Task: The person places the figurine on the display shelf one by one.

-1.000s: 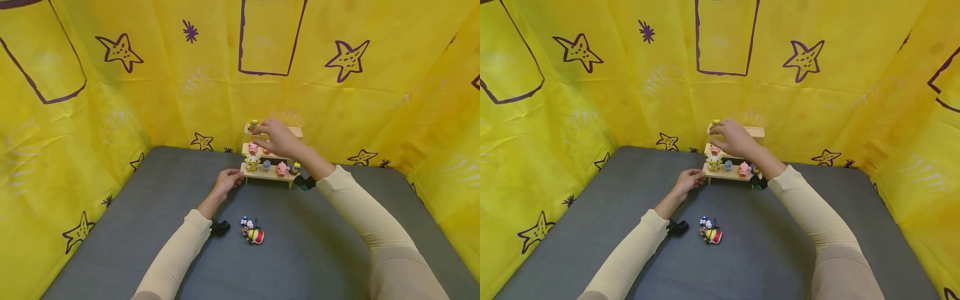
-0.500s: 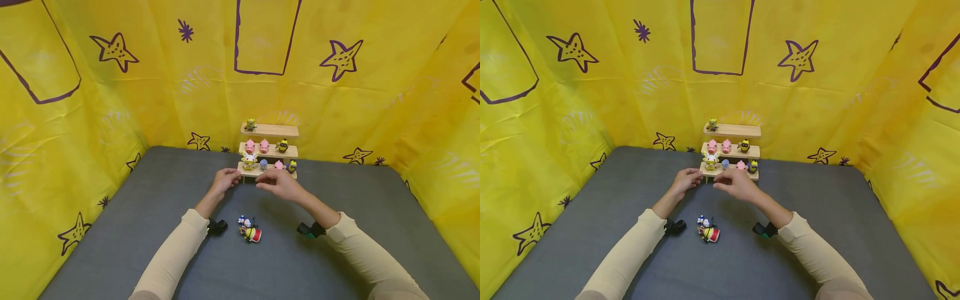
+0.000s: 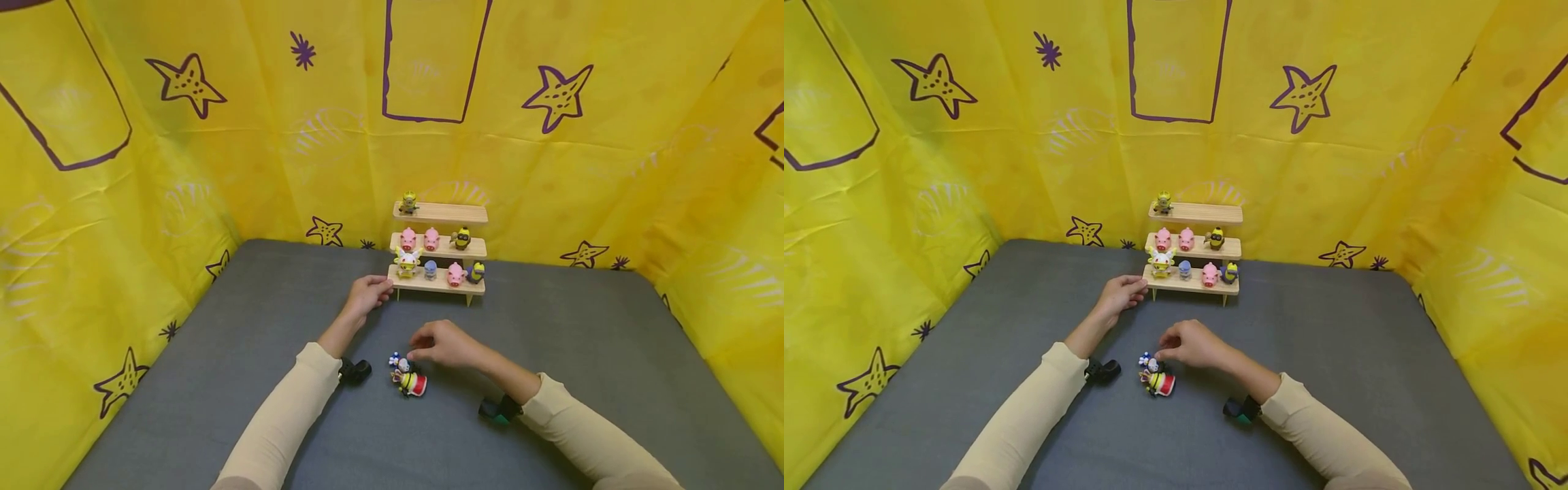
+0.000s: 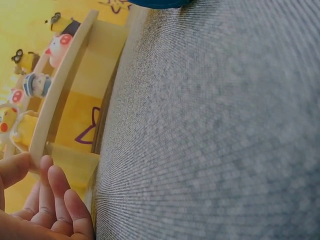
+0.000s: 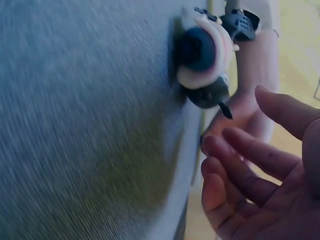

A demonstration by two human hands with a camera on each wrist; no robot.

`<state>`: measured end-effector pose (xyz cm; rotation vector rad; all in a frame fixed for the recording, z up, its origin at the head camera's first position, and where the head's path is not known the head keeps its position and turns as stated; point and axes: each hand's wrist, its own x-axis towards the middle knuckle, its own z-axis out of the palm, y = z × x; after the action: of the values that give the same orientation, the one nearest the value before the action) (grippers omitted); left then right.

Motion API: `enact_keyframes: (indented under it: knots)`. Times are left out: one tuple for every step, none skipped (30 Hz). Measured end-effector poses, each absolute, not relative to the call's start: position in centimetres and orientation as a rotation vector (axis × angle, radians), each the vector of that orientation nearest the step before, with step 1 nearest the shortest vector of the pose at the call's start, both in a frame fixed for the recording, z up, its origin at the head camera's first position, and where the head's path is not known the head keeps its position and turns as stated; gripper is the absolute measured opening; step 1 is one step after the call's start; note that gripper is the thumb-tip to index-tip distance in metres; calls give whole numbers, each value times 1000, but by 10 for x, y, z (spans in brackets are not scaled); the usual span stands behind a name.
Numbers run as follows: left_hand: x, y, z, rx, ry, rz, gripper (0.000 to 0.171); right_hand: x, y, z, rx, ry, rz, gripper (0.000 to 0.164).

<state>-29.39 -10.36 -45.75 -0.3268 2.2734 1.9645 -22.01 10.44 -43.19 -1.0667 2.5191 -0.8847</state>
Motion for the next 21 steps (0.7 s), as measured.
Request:
enact_keyframes:
  knots:
    - [-294, -103, -457, -326, 2271, 1966, 32, -219, 103, -433, -1049, 2522, -867, 27]
    - [-294, -103, -457, -326, 2268, 1970, 32, -218, 102, -434, -1029, 2524, -851, 27]
    - [-294, -103, -457, -326, 2267, 1972, 32, -216, 101, -435, -1015, 2527, -834, 28]
    - [-293, -103, -457, -326, 2266, 1974, 33, -215, 99, -435, -996, 2529, -820, 28]
    - [-293, -103, -457, -324, 2266, 1975, 33, -214, 98, -436, -984, 2531, -808, 28]
    - [-293, -103, -456, -322, 2266, 1975, 33, -213, 97, -436, -975, 2535, -799, 28]
    - [-293, -103, -456, -323, 2264, 1975, 33, -212, 96, -437, -968, 2535, -790, 28]
    - [-293, -103, -456, -323, 2264, 1975, 33, -211, 96, -438, -961, 2538, -784, 28]
    - [-293, -103, -456, -324, 2262, 1974, 32, -211, 95, -439, -960, 2543, -777, 28]
    - [-293, -104, -456, -323, 2260, 1974, 32, -210, 94, -440, -955, 2548, -773, 28]
    - [-293, -104, -456, -322, 2261, 1973, 32, -210, 93, -441, -951, 2553, -773, 29]
    - [-293, -104, -456, -322, 2261, 1975, 32, -209, 93, -442, -954, 2560, -771, 29]
    - [-293, -104, -456, -323, 2260, 1978, 32, -209, 92, -443, -953, 2567, -766, 29]
    - [-293, -104, -456, -322, 2262, 1979, 32, -209, 91, -444, -961, 2575, -762, 29]
    - [-293, -104, -456, -323, 2262, 1981, 32, -209, 90, -445, -962, 2579, -761, 29]
    - [-293, -104, -457, -323, 2264, 1981, 32, -209, 90, -446, -965, 2583, -762, 29]
    - [-293, -104, -457, -321, 2267, 1981, 32, -208, 89, -447, -977, 2588, -761, 29]
    - [-293, -104, -457, -323, 2267, 1980, 32, -208, 89, -447, -986, 2589, -764, 29]
    - [-293, -104, -457, -326, 2267, 1978, 32, -208, 88, -448, -991, 2586, -771, 30]
    - [-292, -104, -457, -328, 2266, 1977, 32, -207, 88, -449, -998, 2583, -782, 29]
    - [-292, -104, -457, -329, 2266, 1976, 32, -206, 88, -450, -1008, 2582, -796, 29]
